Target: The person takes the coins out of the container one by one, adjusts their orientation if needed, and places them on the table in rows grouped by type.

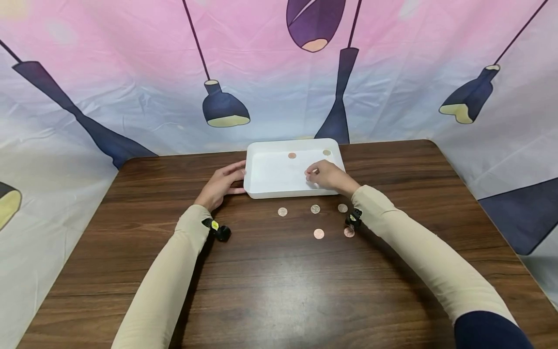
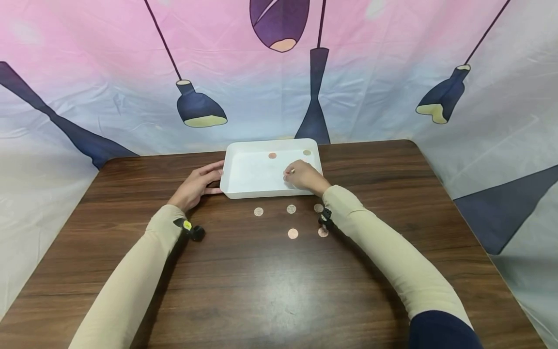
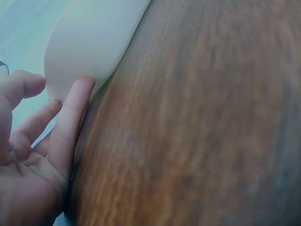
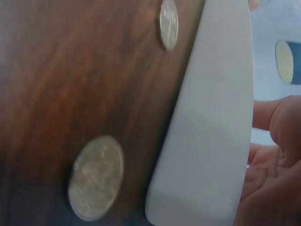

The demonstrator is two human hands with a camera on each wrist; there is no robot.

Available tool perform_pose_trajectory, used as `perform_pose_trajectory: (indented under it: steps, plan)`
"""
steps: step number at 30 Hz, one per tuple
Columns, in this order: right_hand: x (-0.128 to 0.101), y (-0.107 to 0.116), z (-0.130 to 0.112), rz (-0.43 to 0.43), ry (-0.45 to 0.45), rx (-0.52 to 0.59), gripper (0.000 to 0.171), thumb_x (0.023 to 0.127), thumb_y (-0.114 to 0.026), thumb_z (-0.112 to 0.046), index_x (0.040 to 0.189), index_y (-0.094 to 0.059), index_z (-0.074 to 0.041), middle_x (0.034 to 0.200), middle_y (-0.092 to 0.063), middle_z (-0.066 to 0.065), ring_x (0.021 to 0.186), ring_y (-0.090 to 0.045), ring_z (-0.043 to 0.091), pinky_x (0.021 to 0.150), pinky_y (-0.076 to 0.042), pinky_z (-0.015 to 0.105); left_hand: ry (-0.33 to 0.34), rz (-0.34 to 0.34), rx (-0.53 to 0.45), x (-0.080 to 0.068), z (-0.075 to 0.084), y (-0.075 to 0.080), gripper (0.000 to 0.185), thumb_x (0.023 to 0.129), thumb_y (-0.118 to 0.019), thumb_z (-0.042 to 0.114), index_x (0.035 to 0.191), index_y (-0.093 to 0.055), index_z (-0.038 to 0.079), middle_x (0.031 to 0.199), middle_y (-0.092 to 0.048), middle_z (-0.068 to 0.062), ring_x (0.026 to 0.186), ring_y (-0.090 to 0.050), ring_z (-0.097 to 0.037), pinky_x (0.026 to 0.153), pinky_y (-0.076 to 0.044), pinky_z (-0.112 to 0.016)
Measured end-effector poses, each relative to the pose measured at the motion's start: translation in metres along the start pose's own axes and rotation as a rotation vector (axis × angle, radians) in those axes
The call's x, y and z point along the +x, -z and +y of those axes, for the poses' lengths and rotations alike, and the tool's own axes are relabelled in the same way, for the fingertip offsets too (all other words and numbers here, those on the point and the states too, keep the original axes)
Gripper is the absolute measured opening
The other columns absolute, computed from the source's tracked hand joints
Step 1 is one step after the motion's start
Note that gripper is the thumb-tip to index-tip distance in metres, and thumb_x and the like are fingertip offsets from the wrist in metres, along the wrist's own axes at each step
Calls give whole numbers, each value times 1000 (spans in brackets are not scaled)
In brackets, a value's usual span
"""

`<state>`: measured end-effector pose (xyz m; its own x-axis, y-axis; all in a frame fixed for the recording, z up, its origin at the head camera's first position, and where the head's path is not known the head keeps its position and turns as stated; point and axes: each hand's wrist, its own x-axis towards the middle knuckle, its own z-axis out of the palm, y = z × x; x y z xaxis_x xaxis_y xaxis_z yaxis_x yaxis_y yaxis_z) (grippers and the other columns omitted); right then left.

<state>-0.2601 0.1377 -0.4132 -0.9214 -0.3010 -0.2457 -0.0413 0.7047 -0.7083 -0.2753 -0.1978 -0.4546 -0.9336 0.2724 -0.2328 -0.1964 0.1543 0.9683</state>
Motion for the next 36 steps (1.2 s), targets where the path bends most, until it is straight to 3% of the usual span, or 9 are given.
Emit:
perform_pose_trajectory:
  steps: [4,7,10,13,16,20,24,32,36]
  plan:
    - [0,-3,-2,-13,40,7,32,108,-57,-11,136,-68,1,119,-70,19,92,-60,23,77,-50,31,2,6,-4,0,-1,1,54,111,-58,29,163,-45,22,160,-49,-10,137,-56,-30,90,-65,-32]
    - [4,-3,0,41,29,24,31,104,-59,-7,133,-71,-3,103,-69,15,80,-56,20,67,-46,27,4,7,-6,0,-1,1,54,111,-58,28,163,-44,21,159,-50,-11,134,-58,-30,90,-65,-32]
    - [10,0,6,77,6,94,33,100,-63,0,132,-70,-4,99,-65,13,72,-52,17,60,-43,24,4,4,-9,0,-1,1,55,111,-58,28,163,-44,20,159,-50,-11,132,-60,-29,90,-65,-32]
    - [16,1,11,71,15,133,34,97,-71,1,131,-69,-3,99,-62,12,72,-51,17,60,-43,24,4,2,-13,1,-2,0,55,110,-59,28,163,-44,19,158,-50,-11,129,-61,-28,90,-65,-32]
    - [20,1,14,55,33,103,35,95,-79,-8,129,-70,-4,99,-63,11,80,-55,19,69,-47,27,6,-2,-20,2,-3,-2,55,110,-60,28,162,-45,19,158,-51,-11,127,-62,-26,90,-65,-32]
    - [27,-2,15,71,59,26,33,97,-80,-19,127,-72,-7,96,-67,11,89,-59,25,81,-49,32,-3,-7,-18,3,-3,-5,56,110,-60,29,162,-45,18,157,-52,-12,126,-63,-25,91,-65,-33]
    - [35,-4,14,88,69,-20,32,99,-78,-27,125,-73,-11,97,-69,12,91,-61,27,84,-49,36,3,2,-13,1,-3,-5,55,110,-60,29,162,-46,18,156,-52,-11,126,-63,-25,89,-65,-32]
    - [42,-4,11,70,90,-24,32,101,-76,-33,127,-74,-14,99,-65,11,85,-56,23,76,-45,32,-1,2,-8,0,-2,-2,55,110,-59,29,162,-45,17,157,-51,-12,129,-62,-28,90,-65,-33]
    - [43,-3,10,3,105,68,33,102,-74,-23,133,-72,-12,82,-60,6,62,-44,14,61,-37,26,-2,6,-8,-1,-2,1,57,110,-60,30,162,-44,16,158,-50,-12,129,-61,-27,91,-65,-32]
